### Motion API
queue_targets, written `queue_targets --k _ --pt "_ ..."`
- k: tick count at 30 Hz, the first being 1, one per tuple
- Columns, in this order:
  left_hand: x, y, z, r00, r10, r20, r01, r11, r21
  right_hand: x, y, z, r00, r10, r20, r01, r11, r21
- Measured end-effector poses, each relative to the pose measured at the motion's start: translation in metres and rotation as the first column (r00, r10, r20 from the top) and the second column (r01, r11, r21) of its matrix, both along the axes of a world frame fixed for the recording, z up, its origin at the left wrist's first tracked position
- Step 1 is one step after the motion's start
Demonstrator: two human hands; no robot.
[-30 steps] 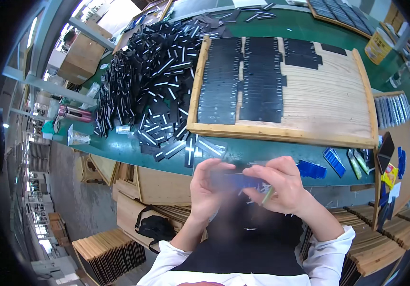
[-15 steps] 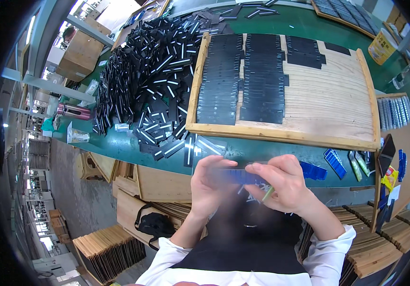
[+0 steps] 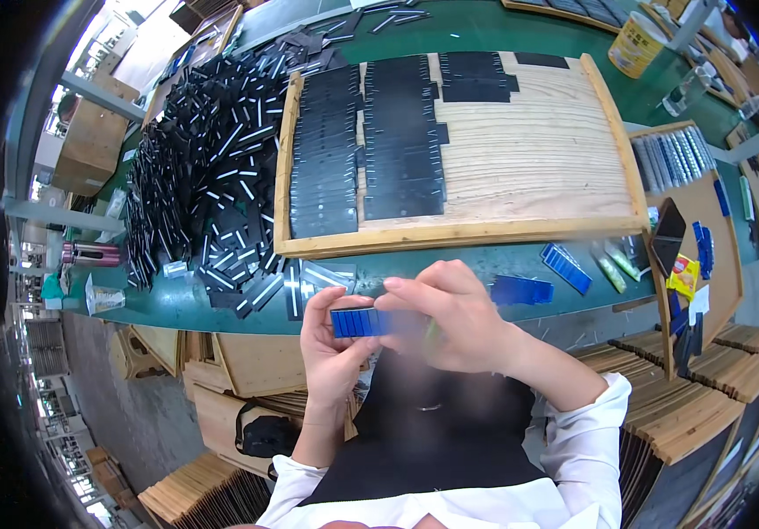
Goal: The person assembles small electronic components by sticking black plates and blue strips together with adhesive tape, then organizes the assembled components into a wooden tray. The adhesive tape is applied using a hand applicator.
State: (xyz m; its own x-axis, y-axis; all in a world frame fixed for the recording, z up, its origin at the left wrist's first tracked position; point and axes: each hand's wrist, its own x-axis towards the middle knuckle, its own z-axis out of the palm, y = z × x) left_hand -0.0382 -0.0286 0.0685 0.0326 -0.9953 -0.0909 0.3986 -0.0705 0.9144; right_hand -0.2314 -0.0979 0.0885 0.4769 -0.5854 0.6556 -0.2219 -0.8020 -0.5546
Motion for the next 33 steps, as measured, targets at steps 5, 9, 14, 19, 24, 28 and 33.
queue_targets --k 5,9,14,19,24,28,33 --pt "-0.003 0.002 0.000 1.000 0.002 -0.028 -0.003 1.000 -0.012 -0.002 0.004 -0.001 1.000 -0.026 -0.006 0.025 0.999 -0.044" --pt "-0.004 0.003 -0.001 1.000 -0.002 -0.016 0.002 0.999 -0.038 0.000 0.006 0.001 0.998 -0.040 0.053 0.043 0.997 -0.065" --pt "-0.004 0.002 -0.001 1.000 -0.003 -0.029 0.001 0.998 -0.063 -0.001 0.006 0.001 0.998 -0.040 0.056 0.041 0.999 -0.027" --pt "-0.004 0.001 0.000 0.999 0.004 -0.040 -0.006 0.998 -0.056 0.001 0.005 0.001 0.997 -0.040 0.063 0.043 0.998 -0.041" --pt "-0.002 0.002 0.001 0.999 0.004 -0.040 -0.006 0.999 -0.041 0.001 0.005 -0.002 0.996 -0.043 0.080 0.047 0.998 -0.049" --pt "-0.001 0.003 0.003 0.999 0.010 -0.033 -0.012 0.998 -0.060 -0.001 0.005 -0.004 0.998 -0.042 0.047 0.044 0.998 -0.037" --pt "0.001 0.005 0.005 1.000 0.019 0.001 -0.019 0.995 -0.098 -0.002 0.003 0.015 0.998 -0.050 0.027 0.048 0.997 0.061"
